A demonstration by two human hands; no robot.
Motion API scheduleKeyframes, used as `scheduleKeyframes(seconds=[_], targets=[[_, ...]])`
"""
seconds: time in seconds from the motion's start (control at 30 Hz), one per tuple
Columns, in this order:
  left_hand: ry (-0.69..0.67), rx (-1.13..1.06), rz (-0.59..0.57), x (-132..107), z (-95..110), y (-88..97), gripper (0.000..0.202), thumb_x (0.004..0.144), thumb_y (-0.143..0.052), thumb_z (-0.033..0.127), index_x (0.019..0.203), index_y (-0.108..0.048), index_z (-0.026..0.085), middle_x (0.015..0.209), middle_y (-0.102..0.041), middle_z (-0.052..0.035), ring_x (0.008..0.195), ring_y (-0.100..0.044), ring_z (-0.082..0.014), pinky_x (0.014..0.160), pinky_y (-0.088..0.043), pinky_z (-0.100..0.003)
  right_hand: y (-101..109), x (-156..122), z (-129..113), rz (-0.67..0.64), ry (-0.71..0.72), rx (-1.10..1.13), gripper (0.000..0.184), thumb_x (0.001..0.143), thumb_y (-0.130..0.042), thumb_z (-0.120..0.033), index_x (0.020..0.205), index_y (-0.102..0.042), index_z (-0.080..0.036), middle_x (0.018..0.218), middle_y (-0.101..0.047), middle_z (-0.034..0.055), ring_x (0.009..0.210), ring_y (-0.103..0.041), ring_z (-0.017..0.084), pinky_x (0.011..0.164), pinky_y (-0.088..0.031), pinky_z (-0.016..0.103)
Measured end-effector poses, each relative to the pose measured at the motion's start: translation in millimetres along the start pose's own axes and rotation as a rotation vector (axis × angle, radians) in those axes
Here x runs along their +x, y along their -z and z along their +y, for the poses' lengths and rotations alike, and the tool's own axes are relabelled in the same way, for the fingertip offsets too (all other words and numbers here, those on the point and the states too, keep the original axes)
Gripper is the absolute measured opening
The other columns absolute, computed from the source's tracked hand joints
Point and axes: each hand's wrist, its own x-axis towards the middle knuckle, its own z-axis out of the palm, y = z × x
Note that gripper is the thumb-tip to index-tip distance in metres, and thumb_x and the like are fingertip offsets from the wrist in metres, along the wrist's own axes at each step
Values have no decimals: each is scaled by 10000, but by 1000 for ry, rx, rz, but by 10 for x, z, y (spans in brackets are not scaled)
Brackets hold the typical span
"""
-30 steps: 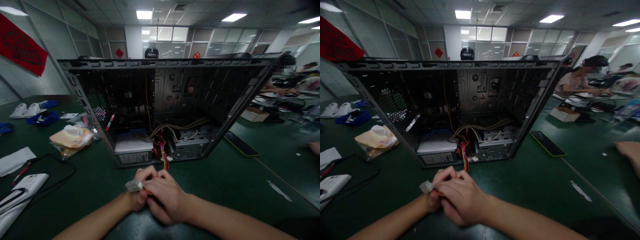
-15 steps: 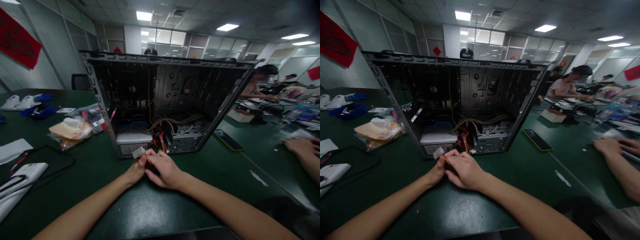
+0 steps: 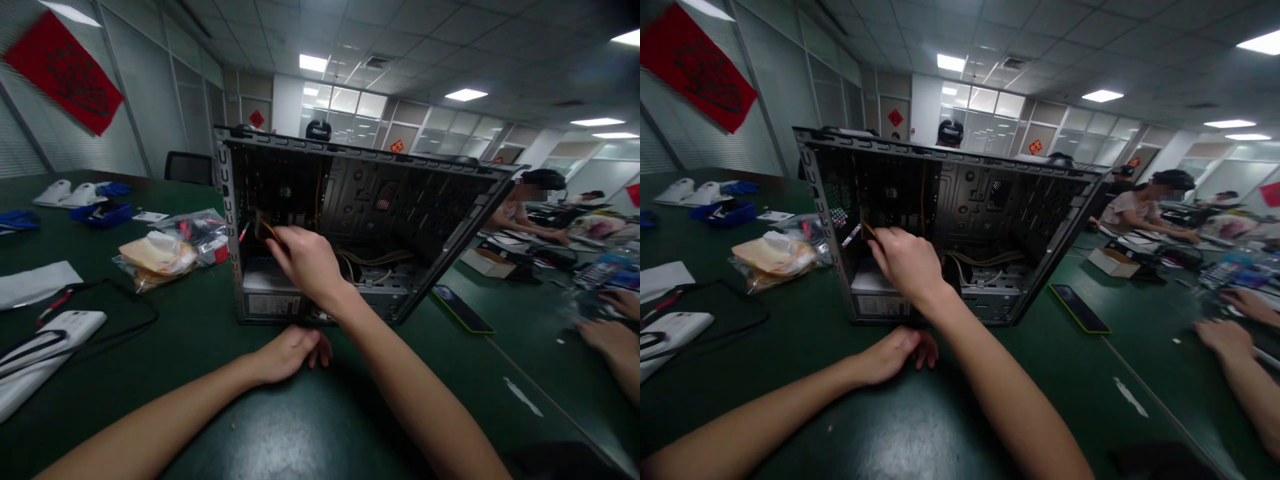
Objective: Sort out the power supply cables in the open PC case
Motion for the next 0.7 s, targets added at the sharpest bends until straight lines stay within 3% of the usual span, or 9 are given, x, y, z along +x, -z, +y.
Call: scheduleKeyframes(seconds=[0.2,0.4,0.7], targets=[[10,131,-10,-15,16,1,624,978,-337,604,862,-697,108,756,-704,-85,624,-581,-139,623,-472,-242,-214,369,88,-49,-139,-159,338,1031,-392,-336,1296,-593,-275,1088,-721,79,918,-693,252,741,-494,304],[-65,267,-60,-24,107,4,415,995,-416,361,821,-714,129,765,-722,-72,709,-656,-158,693,-498,-238,-207,378,121,-80,-193,-192,339,1032,-382,-356,1208,-650,-246,1064,-724,103,935,-693,267,777,-510,336],[-115,375,-64,-20,73,-14,352,990,-450,282,827,-719,127,783,-733,-71,715,-669,-154,682,-499,-225,-176,330,100,-106,-240,-245,336,1027,-376,-333,1138,-673,-224,1006,-727,125,894,-705,271,757,-530,360]])
